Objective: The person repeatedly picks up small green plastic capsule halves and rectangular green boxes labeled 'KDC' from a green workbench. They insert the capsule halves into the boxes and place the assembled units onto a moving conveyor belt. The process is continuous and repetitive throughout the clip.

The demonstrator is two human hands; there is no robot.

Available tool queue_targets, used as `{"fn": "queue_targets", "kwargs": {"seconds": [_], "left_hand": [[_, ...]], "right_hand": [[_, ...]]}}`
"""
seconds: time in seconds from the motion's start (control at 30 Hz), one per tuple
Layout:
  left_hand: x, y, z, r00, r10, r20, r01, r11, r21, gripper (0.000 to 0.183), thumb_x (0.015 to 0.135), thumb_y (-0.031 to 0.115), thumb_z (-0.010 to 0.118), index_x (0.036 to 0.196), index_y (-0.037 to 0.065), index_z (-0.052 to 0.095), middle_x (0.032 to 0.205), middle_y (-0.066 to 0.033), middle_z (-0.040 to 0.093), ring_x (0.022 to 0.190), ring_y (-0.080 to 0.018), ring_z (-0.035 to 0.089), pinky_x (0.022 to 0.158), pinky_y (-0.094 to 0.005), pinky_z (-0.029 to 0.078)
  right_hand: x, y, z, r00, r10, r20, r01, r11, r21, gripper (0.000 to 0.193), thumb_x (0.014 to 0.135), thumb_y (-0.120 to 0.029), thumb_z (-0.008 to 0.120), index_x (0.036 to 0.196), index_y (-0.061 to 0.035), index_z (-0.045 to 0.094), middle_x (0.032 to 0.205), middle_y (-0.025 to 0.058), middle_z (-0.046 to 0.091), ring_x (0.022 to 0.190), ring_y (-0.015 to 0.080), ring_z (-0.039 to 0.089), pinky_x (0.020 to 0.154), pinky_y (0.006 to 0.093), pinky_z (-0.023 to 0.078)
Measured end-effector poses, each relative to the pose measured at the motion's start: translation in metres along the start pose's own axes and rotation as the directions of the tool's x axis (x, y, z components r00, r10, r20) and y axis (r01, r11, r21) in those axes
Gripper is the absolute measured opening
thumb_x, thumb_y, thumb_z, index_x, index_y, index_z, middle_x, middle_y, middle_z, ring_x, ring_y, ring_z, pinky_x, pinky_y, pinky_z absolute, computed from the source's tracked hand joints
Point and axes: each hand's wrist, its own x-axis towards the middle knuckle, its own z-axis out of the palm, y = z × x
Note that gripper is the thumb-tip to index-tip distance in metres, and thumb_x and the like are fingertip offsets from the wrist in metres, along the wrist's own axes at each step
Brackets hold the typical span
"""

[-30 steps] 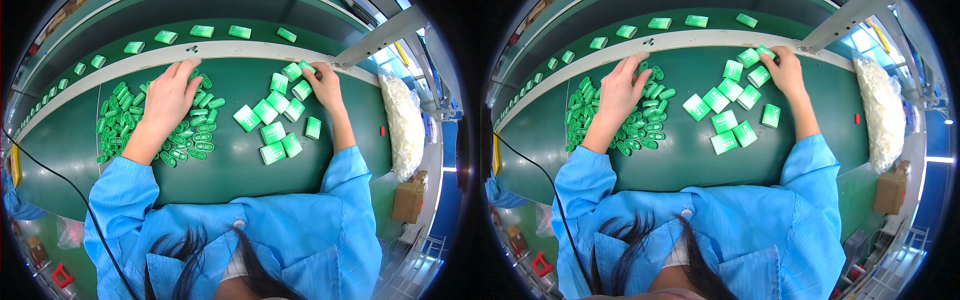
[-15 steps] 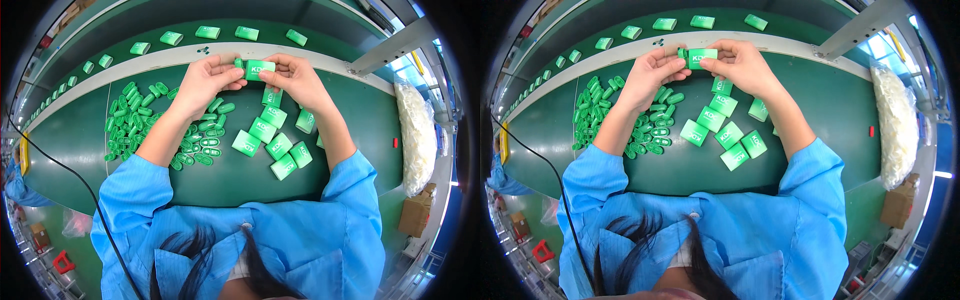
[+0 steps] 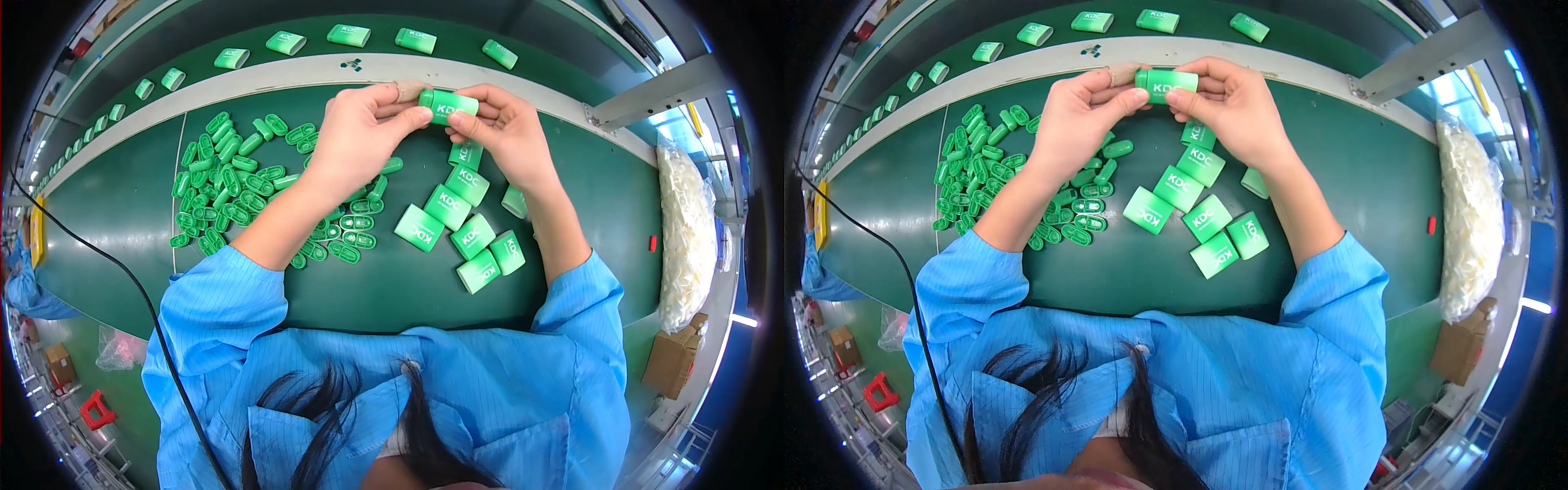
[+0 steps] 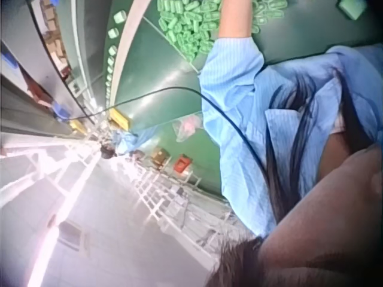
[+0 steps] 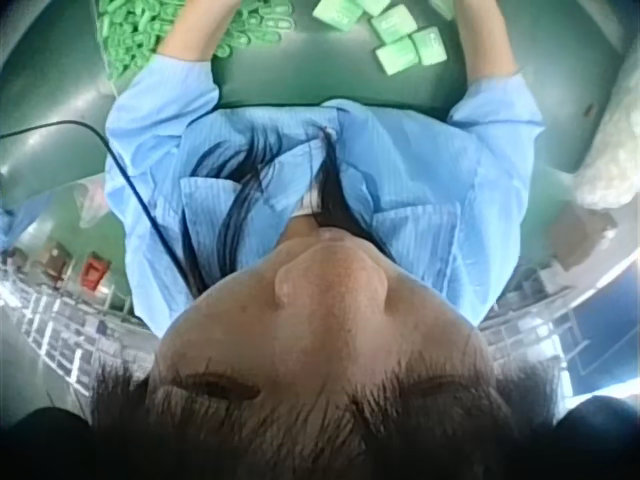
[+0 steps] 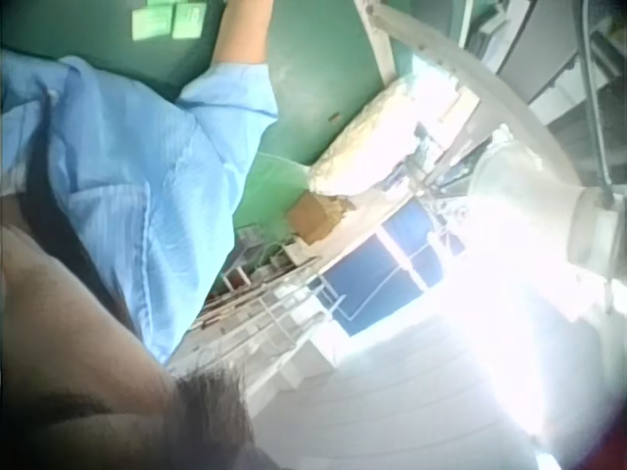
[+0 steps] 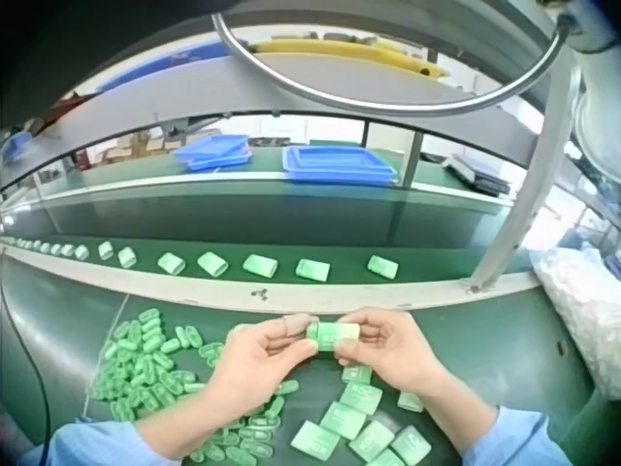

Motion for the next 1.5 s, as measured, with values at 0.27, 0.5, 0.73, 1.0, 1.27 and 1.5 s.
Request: {"fn": "queue_targets", "kwargs": {"seconds": [0.27, 0.5, 0.73, 1.0, 1.27, 1.5], "left_hand": [[-0.003, 0.003, -0.002, 0.998, 0.059, 0.038, -0.065, 0.981, 0.181, 0.035, 0.086, 0.008, 0.06, 0.118, -0.005, 0.055, 0.098, -0.0114, 0.066, 0.092, -0.0123, 0.062, 0.081, -0.0243, 0.048], [-0.026, 0.004, 0.027, 0.924, 0.354, -0.145, -0.234, 0.822, 0.519, 0.032, 0.085, 0.002, 0.053, 0.116, -0.005, 0.05, 0.072, -0.0222, 0.06, 0.059, -0.0339, 0.061, 0.053, -0.0362, 0.046], [-0.004, -0.005, 0.015, 0.931, 0.36, -0.06, -0.281, 0.813, 0.51, 0.041, 0.083, 0.003, 0.054, 0.123, 0.0, 0.045, 0.09, -0.0223, 0.062, 0.081, -0.0381, 0.061, 0.072, -0.0385, 0.05], [-0.022, 0.022, -0.081, 0.992, 0.118, 0.05, -0.082, 0.284, 0.955, 0.024, 0.076, 0.007, 0.062, 0.1, 0.004, 0.065, 0.095, -0.0129, 0.061, 0.097, -0.0314, 0.057, 0.084, -0.0404, 0.046], [-0.017, 0.012, -0.068, 0.99, 0.138, 0.011, -0.055, 0.314, 0.948, 0.025, 0.077, 0.011, 0.063, 0.101, 0.006, 0.064, 0.084, -0.011, 0.064, 0.075, -0.0291, 0.061, 0.071, -0.0381, 0.049], [0.006, 0.023, -0.015, 0.993, -0.106, 0.058, 0.067, 0.886, 0.459, 0.026, 0.086, 0.009, 0.055, 0.112, 0.004, 0.06, 0.091, -0.0068, 0.066, 0.073, -0.0143, 0.064, 0.067, -0.0265, 0.051]], "right_hand": [[-0.004, -0.003, 0.005, 0.993, -0.091, -0.075, 0.074, 0.976, -0.204, 0.027, 0.08, -0.006, 0.067, 0.103, 0.0049, 0.058, 0.09, 0.01, 0.066, 0.08, 0.0123, 0.064, 0.072, 0.0236, 0.052], [-0.02, -0.005, 0.036, 0.894, -0.418, -0.161, 0.235, 0.744, -0.626, 0.023, 0.075, -0.008, 0.07, 0.095, 0.001, 0.063, 0.081, 0.0125, 0.067, 0.072, 0.0174, 0.067, 0.064, 0.0278, 0.055], [0.007, 0.007, 0.001, 0.945, -0.179, -0.274, 0.104, 0.957, -0.27, 0.025, 0.078, -0.013, 0.071, 0.096, 0.0014, 0.064, 0.082, 0.0034, 0.064, 0.069, 0.0096, 0.06, 0.064, 0.0217, 0.048], [0.065, 0.042, -0.136, 0.845, -0.004, -0.534, -0.278, 0.851, -0.446, 0.041, 0.077, -0.033, 0.07, 0.102, -0.0009, 0.064, 0.084, 0.0006, 0.061, 0.067, 0.0089, 0.047, 0.057, 0.0225, 0.036], [0.032, 0.001, -0.074, 0.93, -0.237, -0.281, -0.089, 0.595, -0.799, 0.032, 0.076, -0.031, 0.069, 0.093, -0.0044, 0.066, 0.088, 0.0113, 0.067, 0.08, 0.0241, 0.063, 0.074, 0.033, 0.048], [0.013, -0.007, -0.027, 0.992, -0.016, -0.121, -0.095, 0.52, -0.849, 0.027, 0.077, -0.023, 0.072, 0.082, -0.0022, 0.057, 0.076, 0.004, 0.061, 0.065, 0.0079, 0.057, 0.058, 0.0253, 0.046]]}}
